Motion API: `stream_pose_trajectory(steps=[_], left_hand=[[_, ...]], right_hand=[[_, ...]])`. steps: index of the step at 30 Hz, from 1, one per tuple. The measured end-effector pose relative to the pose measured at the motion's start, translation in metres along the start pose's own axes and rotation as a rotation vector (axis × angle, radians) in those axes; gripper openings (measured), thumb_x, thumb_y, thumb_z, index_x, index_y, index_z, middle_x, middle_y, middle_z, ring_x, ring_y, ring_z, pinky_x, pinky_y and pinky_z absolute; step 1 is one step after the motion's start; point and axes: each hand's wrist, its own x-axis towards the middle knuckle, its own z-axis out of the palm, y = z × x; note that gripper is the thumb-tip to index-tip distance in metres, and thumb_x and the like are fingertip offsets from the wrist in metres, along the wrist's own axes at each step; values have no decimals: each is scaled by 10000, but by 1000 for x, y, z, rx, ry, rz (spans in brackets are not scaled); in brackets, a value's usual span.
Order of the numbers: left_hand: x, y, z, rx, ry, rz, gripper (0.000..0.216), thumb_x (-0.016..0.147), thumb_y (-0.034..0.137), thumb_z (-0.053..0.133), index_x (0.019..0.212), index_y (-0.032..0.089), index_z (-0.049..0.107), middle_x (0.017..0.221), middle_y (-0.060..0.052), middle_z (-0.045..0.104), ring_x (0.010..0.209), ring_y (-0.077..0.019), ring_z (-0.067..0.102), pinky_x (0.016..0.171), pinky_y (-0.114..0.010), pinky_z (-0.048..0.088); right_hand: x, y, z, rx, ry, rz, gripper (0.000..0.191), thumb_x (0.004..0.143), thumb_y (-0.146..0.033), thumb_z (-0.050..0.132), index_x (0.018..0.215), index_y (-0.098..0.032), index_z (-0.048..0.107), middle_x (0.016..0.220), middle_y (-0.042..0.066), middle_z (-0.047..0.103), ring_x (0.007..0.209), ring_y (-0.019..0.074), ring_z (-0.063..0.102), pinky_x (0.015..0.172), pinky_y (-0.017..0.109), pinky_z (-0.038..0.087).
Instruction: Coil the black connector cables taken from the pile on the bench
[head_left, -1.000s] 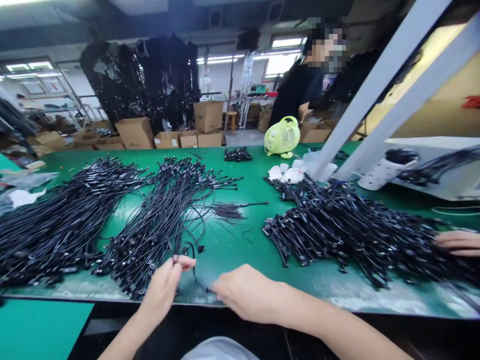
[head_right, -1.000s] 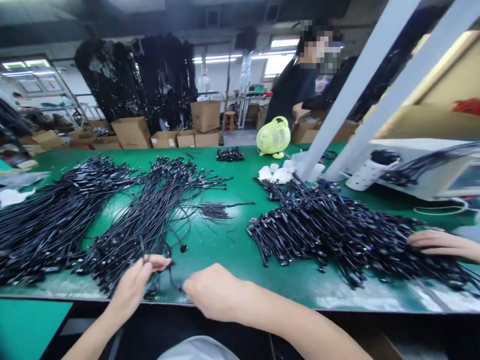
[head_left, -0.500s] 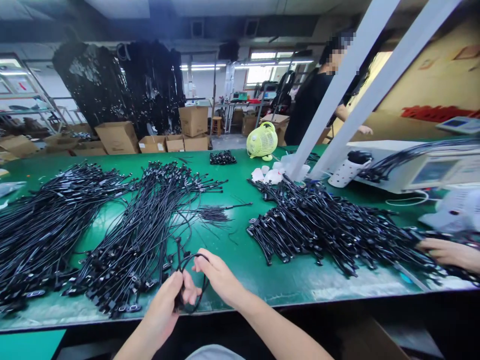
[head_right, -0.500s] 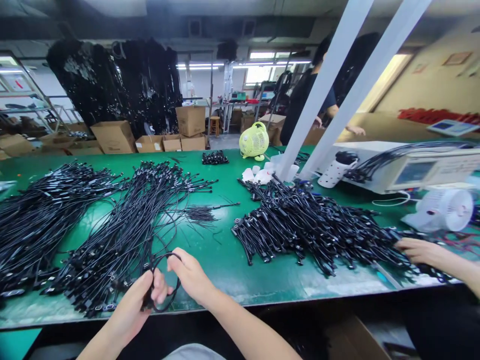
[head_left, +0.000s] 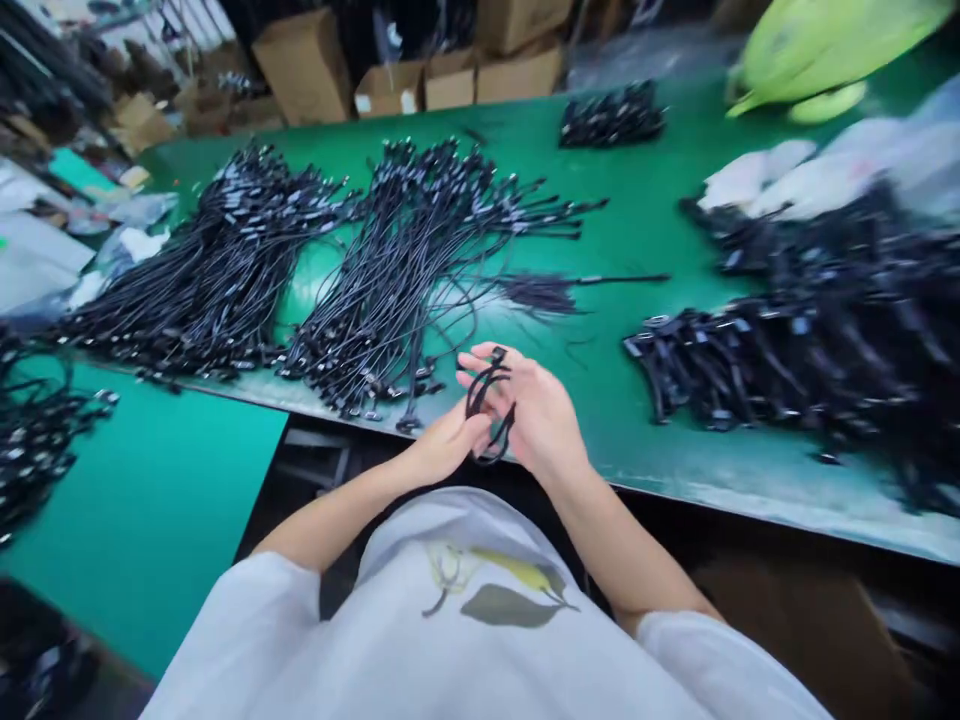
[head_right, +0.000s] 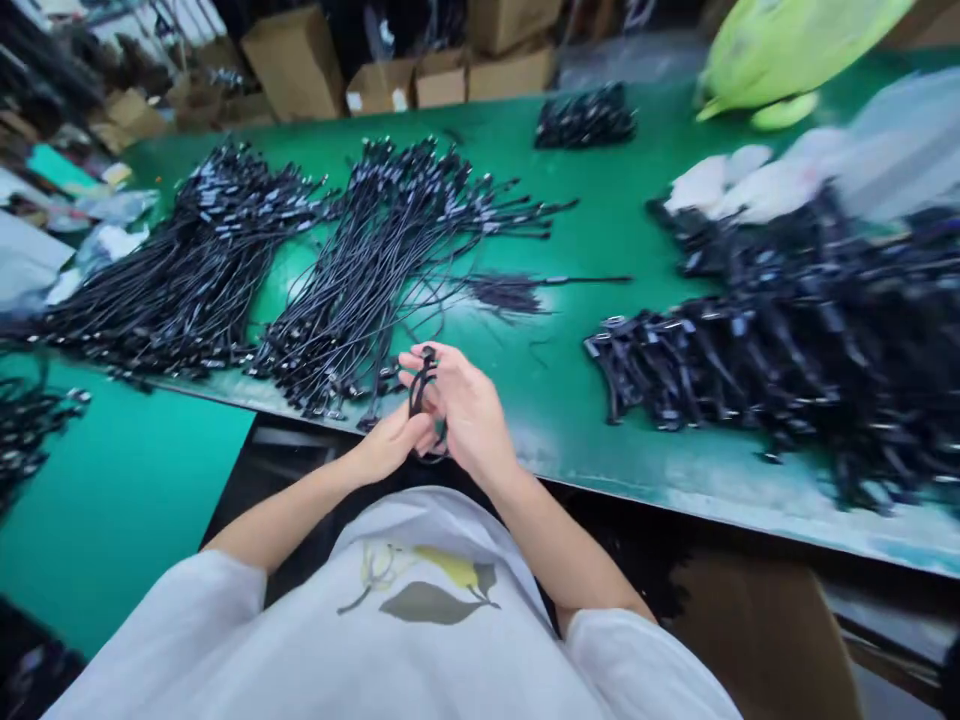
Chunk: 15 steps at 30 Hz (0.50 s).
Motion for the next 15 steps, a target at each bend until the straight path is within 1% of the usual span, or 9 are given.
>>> stream_pose_trajectory(steps=[2,4,5,8,9,10,12,13,15], left_hand=[[-3,-5,-5,138,-22,-41,427,854,603,550,747,190,534,634,22,512,621,-120,456,672,-255,408],[-4,-8,-6,195,-50,-71,434,854,591,554,698,186,545,665,4,535,661,-132,475,705,-264,416],[-4,-9,-6,187,-38,-60,437,845,594,567,696,183,562,699,-7,551,703,-141,495,745,-271,426],[1,-10,-3,64,36,26,444,775,621,646,773,177,640,906,-54,615,951,-182,551,928,-290,422],[3,-9,-1,-7,23,22,469,750,640,662,804,174,654,944,-63,623,990,-187,561,951,-299,425],[5,-8,0,-91,-21,-13,504,733,663,664,827,168,654,924,-66,628,959,-184,582,927,-309,450],[8,-4,4,-295,-148,-151,556,724,699,649,843,156,620,734,-21,585,712,-141,581,748,-298,504],[8,-1,7,-401,-194,-216,564,725,704,646,835,153,596,637,18,520,588,-109,522,645,-273,491],[9,3,11,-583,-200,-282,552,737,687,652,823,149,566,556,71,398,481,-68,400,535,-230,436]], right_hand=[[0,5,-1,-38,-25,-61,550,736,-707,672,898,-214,490,827,-11,562,536,69,516,477,202,441],[2,6,-1,-47,-30,-99,560,724,-701,686,867,-227,424,814,-47,489,433,21,383,382,171,319],[3,5,-1,-51,-42,-105,559,729,-702,681,872,-231,417,815,-54,462,421,10,346,369,164,283],[10,2,-1,-84,-93,-110,496,812,-694,599,891,-221,471,759,-52,402,427,11,319,368,158,246],[12,0,-2,-99,-98,-116,483,839,-687,569,877,-213,486,732,-51,385,427,13,312,368,158,246],[15,-2,-2,-117,-96,-119,478,858,-681,545,861,-206,496,708,-50,372,428,17,306,369,158,253],[19,-6,-4,-162,-104,-101,501,857,-697,530,840,-196,508,676,-50,364,430,22,311,371,159,289],[22,-8,-6,-179,-110,-84,526,839,-718,531,834,-193,511,672,-50,367,431,23,318,373,161,312],[27,-12,-7,-189,-97,-67,579,795,-766,534,824,-187,510,688,-48,377,431,21,336,368,165,342]])
